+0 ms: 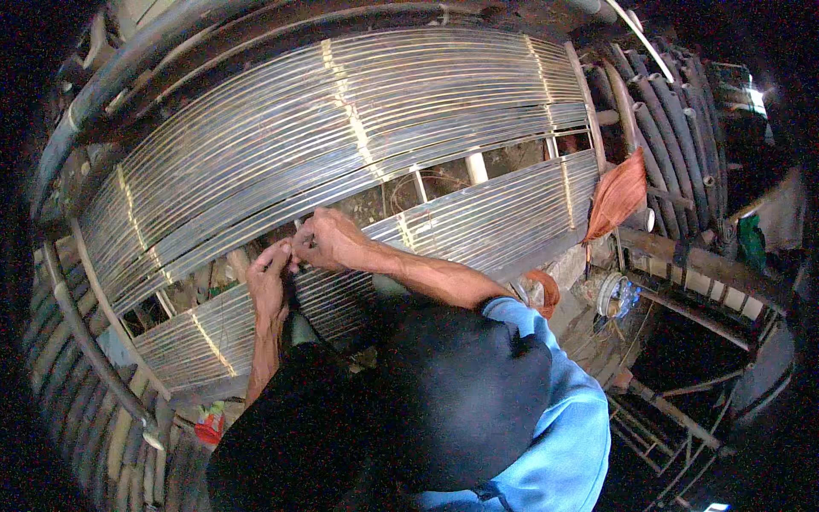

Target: The person weaves a bamboo mat by threading a long thin strand of bamboo through the existing warp, pulling it tight and positioning it.

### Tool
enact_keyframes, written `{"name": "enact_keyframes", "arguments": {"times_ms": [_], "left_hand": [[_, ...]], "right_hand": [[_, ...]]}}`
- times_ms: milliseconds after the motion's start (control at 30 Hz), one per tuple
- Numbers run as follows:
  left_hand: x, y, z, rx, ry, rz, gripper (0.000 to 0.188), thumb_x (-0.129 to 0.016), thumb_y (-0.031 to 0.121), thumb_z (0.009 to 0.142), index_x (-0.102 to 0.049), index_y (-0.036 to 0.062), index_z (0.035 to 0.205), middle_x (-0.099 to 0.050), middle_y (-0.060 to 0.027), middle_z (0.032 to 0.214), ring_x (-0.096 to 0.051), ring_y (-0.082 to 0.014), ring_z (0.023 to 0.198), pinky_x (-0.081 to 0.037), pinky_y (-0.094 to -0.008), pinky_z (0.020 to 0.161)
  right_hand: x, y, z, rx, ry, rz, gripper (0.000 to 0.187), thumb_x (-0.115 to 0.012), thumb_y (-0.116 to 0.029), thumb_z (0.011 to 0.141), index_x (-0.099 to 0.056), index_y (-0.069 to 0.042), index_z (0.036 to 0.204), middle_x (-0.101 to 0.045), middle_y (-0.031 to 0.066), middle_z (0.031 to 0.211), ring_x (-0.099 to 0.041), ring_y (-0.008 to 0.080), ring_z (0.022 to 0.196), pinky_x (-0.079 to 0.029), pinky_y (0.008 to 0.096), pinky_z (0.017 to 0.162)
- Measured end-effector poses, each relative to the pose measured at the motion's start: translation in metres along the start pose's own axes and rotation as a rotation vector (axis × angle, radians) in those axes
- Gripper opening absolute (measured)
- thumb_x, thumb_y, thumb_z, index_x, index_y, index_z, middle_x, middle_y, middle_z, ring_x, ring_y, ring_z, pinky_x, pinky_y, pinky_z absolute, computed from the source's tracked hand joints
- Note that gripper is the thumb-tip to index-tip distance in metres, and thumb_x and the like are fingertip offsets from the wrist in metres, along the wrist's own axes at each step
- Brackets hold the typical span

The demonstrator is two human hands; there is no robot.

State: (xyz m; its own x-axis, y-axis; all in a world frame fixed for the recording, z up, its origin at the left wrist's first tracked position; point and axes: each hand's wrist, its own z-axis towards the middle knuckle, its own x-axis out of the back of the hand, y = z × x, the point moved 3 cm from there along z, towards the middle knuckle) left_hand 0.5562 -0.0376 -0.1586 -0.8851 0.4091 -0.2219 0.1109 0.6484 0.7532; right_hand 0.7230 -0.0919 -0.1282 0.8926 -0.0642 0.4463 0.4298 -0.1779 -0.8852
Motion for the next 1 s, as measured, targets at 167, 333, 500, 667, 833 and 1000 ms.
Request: {"name": "enact_keyframes", "arguments": {"times_ms": [167, 333, 500, 667, 833, 1000], "left_hand": [[0.002, 0.003, 0.000, -0.079, 0.028, -0.036, 0.034, -0.067, 0.002, 0.092, -0.060, -0.0093, 0.122, -0.071, -0.0131, 0.095, -0.066, -0.0152, 0.080, -0.054, -0.0256, 0.071], [0.002, 0.009, -0.002, -0.115, 0.046, -0.057, 0.040, -0.066, -0.003, 0.090, -0.053, -0.0109, 0.127, -0.071, -0.0178, 0.098, -0.069, -0.0175, 0.084, -0.058, -0.0269, 0.074], [0.000, 0.017, -0.007, -0.177, 0.054, 0.048, 0.040, -0.067, -0.004, 0.089, -0.055, -0.0063, 0.128, -0.070, -0.0198, 0.101, -0.069, -0.0176, 0.085, -0.059, -0.0267, 0.073], [0.000, 0.027, -0.013, -0.406, 0.089, 0.541, 0.038, -0.068, 0.000, 0.088, -0.059, -0.0005, 0.125, -0.074, -0.0180, 0.096, -0.073, -0.0219, 0.086, -0.059, -0.0311, 0.074], [-0.008, 0.037, -0.021, -0.591, 0.135, 0.668, 0.032, -0.067, 0.001, 0.088, -0.061, 0.0014, 0.119, -0.074, -0.0172, 0.090, -0.074, -0.0252, 0.084, -0.058, -0.0320, 0.074], [-0.005, 0.037, -0.021, -0.508, 0.160, 0.634, 0.025, -0.066, 0.000, 0.087, -0.065, 0.0036, 0.112, -0.073, -0.0160, 0.090, -0.073, -0.0284, 0.083, -0.057, -0.0344, 0.073]], "right_hand": [[-0.003, 0.006, 0.002, -0.233, -0.036, 0.039, 0.009, -0.074, -0.024, 0.080, -0.079, -0.018, 0.082, -0.073, 0.0102, 0.077, -0.069, 0.0295, 0.070, -0.055, 0.0386, 0.068], [0.007, -0.004, 0.007, 0.098, 0.323, -0.223, 0.018, -0.083, -0.019, 0.072, -0.069, -0.010, 0.077, -0.067, 0.0072, 0.090, -0.062, 0.0236, 0.085, -0.049, 0.0374, 0.073], [-0.008, 0.006, 0.005, -0.294, 0.043, 0.153, 0.015, -0.081, -0.013, 0.080, -0.076, -0.005, 0.092, -0.071, 0.0047, 0.080, -0.060, 0.0101, 0.069, -0.050, 0.0260, 0.063], [-0.013, 0.004, 0.001, -0.332, -0.031, 0.270, 0.018, -0.078, -0.012, 0.086, -0.077, -0.003, 0.101, -0.073, 0.0039, 0.081, -0.060, 0.0057, 0.070, -0.051, 0.0241, 0.064], [-0.008, -0.002, 0.001, -0.296, -0.029, 0.197, 0.014, -0.074, -0.015, 0.088, -0.078, -0.003, 0.095, -0.072, 0.0023, 0.076, -0.058, 0.0047, 0.067, -0.049, 0.0239, 0.060], [-0.006, -0.011, 0.003, -0.231, -0.017, 0.091, 0.016, -0.073, -0.012, 0.086, -0.074, -0.001, 0.097, -0.070, 0.0031, 0.076, -0.058, 0.0051, 0.069, -0.049, 0.0246, 0.061]]}}
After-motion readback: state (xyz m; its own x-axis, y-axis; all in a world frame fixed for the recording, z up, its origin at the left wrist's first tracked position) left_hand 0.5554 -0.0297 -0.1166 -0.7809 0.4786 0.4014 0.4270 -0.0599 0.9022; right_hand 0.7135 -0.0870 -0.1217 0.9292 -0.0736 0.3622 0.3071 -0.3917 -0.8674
